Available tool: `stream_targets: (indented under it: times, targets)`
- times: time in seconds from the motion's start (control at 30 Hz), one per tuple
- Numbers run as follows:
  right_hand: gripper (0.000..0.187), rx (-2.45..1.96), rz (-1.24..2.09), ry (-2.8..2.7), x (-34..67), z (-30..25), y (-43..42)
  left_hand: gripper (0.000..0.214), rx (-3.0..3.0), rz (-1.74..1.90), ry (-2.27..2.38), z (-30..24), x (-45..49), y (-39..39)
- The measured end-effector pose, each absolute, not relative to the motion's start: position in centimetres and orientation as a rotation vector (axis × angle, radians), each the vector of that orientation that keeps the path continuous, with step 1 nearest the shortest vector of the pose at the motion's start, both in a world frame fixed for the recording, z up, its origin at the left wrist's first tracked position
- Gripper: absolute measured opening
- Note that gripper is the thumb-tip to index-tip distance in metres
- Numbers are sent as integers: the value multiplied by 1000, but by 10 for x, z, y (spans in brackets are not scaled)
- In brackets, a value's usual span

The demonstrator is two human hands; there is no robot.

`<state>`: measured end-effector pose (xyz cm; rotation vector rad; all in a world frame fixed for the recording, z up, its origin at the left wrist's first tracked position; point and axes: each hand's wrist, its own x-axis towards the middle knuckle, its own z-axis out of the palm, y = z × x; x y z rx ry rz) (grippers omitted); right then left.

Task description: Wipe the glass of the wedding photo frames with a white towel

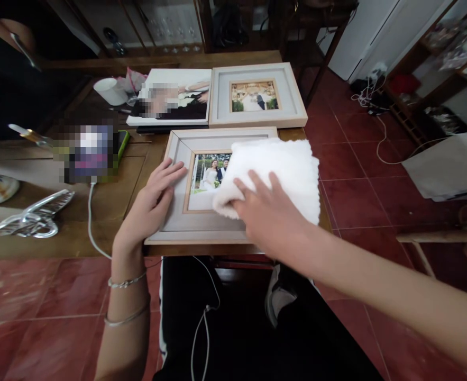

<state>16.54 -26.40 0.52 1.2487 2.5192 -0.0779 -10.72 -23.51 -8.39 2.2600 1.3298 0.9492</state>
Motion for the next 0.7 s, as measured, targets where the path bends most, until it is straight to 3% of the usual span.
stream_targets:
  times: [0.2, 0.37, 0.7]
  targets:
    - [69, 1453, 67, 2680, 186, -12, -188, 47, 2277, 939, 1325, -85, -108, -234]
    - [67, 1373, 146, 2799, 189, -22, -153, 46, 2280, 928, 1327, -85, -108, -234]
    - [59, 1246, -47, 2489, 154, 0, -257, 46, 2279, 943, 1320, -85, -108, -234]
